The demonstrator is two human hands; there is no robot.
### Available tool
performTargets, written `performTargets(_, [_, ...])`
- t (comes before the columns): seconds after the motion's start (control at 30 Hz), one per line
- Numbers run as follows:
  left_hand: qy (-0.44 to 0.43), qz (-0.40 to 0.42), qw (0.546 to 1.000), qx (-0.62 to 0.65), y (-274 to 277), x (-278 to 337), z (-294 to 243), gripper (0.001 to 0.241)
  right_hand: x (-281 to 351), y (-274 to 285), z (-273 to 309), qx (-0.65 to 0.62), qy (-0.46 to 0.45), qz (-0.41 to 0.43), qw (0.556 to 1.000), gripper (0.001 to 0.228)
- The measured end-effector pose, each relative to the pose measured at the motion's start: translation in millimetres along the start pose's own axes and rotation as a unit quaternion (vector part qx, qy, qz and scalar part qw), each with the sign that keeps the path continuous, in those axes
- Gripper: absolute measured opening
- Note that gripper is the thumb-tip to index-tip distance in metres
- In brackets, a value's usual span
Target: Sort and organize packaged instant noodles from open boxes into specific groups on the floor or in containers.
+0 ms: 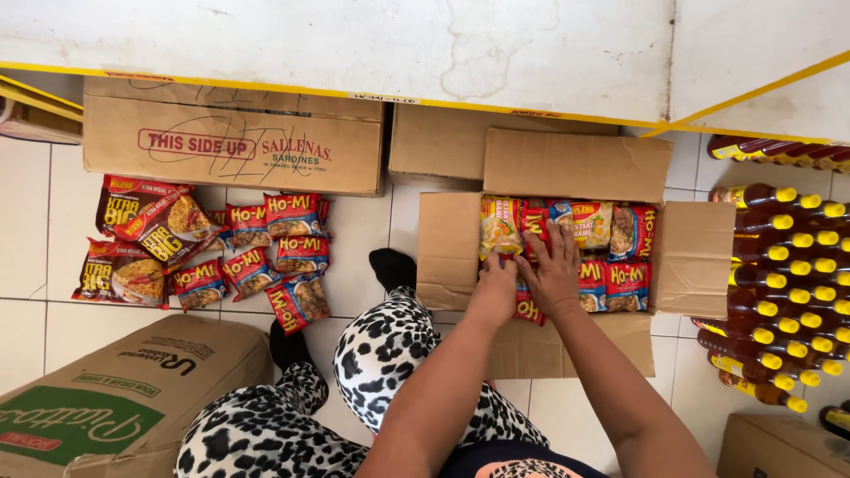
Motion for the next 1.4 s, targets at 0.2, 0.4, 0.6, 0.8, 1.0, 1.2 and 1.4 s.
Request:
performTargets(0.2, [0.019, 0.012, 1.0, -0.022, 2.7, 0.7, -6.3, 0.044, -0.3, -4.0, -3.2, -0.008, 0.013, -0.015, 1.0, 0.054])
performTargets(0.4, [0.038, 0.036, 0.997, -0.052, 3.6, -0.5, -7.7, 0.042, 0.2, -1.1, -6.9, -0.017, 0.004, -0.031, 0.999, 0.051])
performTargets(0.6, [0.046, -0.025, 0.997, -0.05, 0.6, -0.8, 1.9, 0.04, 17.9, 19.0, 24.6, 0.011, 0.02, -0.028, 0.999, 0.052])
performTargets(0.8, [0.032, -0.019, 0.996, -0.084, -0.7, -0.2, 0.2, 0.044, 72.3, -19.2, 15.0, 0.061, 0.029, 0.009, 0.998, 0.052])
performTargets(1.0, [0.021, -0.03, 0.997, -0.074, 22.1, 11.3, -2.5, 0.06, 73.0, -36.3, 8.5, 0.082, 0.046, 0.038, 0.995, 0.055])
performTargets(1.2, [0.025, -0.101, 0.994, 0.02, 59.9, 29.1, 5.2, 0.072, 72.2, -36.0, 8.3, 0.076, 0.043, 0.043, 0.995, 0.056])
performTargets(1.4, [0.074, -0.203, 0.976, 0.011, 94.0, 47.5, 34.3, 0.065, 63.6, -3.7, 38.7, 0.043, 0.046, 0.025, 0.998, 0.06])
Point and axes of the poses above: each hand's wrist, its own x-axis away from the middle knuckle, its own y-axis out of the back of the hand, z = x × y, the point moved 8 cm from there along -x, towards the middle knuckle, and after that the axes turned 6 degrees about -x, right-handed, at the moved point
